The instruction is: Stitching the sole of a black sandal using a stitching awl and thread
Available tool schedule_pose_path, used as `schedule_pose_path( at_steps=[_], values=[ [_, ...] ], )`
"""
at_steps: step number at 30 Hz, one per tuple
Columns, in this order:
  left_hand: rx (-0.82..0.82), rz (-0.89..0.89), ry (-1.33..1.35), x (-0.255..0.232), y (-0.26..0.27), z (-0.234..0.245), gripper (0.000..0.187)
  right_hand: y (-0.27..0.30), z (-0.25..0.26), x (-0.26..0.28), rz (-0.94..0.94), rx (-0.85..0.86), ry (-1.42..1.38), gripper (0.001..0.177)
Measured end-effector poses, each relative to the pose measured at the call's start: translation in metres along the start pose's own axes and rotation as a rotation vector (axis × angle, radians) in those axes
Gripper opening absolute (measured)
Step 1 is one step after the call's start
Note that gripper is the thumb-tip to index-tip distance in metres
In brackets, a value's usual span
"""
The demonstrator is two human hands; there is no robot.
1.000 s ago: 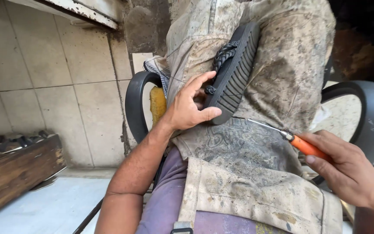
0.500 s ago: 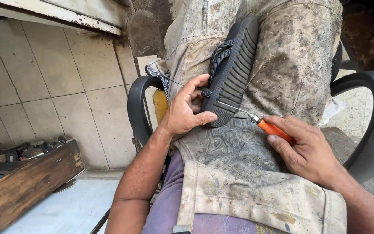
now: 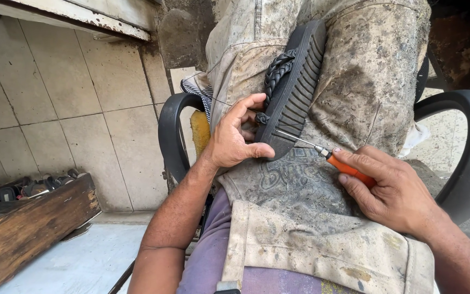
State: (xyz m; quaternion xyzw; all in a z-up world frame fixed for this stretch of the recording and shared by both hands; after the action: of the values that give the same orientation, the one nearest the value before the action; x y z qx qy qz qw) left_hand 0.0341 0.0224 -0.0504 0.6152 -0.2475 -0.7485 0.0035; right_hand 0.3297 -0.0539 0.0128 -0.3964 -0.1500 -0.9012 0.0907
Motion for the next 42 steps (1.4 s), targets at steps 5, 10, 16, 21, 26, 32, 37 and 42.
schedule_pose_path(
  at_steps=[5,10,16,21,26,32,37,42],
  values=[
    [0.075,-0.175,-0.033,-0.014,0.0,-0.004,0.099,0.019,0.011,-0.013,-0.032,0.038,-0.047,0.048],
    [0.324,-0.086,0.341,0.003,-0.018,-0.014,0.098,0.036,0.012,-0.028,-0.106,0.095,-0.125,0.051],
    [0.36,0.052,0.543,0.04,-0.041,-0.027,0.102,0.043,0.007,-0.035,-0.157,0.125,-0.136,0.054],
    [0.314,-0.098,0.335,0.043,-0.051,-0.031,0.104,0.047,0.004,-0.046,-0.174,0.057,-0.15,0.048],
    [0.318,-0.065,0.371,0.044,-0.055,-0.035,0.108,0.043,-0.003,-0.061,-0.167,0.049,-0.201,0.046],
    [0.353,-0.088,0.284,0.04,-0.057,-0.031,0.109,0.033,-0.012,-0.06,-0.147,0.018,-0.203,0.041],
    [0.373,-0.105,0.359,0.045,-0.059,-0.032,0.107,0.038,-0.021,-0.075,-0.235,-0.031,-0.349,0.04],
    [0.392,-0.087,0.321,0.041,-0.061,-0.028,0.108,0.033,-0.023,-0.076,-0.263,-0.041,-0.376,0.041]
  ],
)
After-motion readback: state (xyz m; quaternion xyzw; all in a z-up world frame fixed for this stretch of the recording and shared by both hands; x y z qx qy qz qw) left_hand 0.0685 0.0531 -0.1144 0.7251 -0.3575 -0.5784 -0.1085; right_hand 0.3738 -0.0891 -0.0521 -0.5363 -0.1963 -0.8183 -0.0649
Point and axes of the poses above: each hand's wrist, its own y-axis away from the middle knuckle, its own z-axis out of the back of the hand, x = y × z, the point moved 3 cm from there along -y, towards the middle knuckle, and after that the axes turned 7 degrees about -x, right-handed, at the moved point
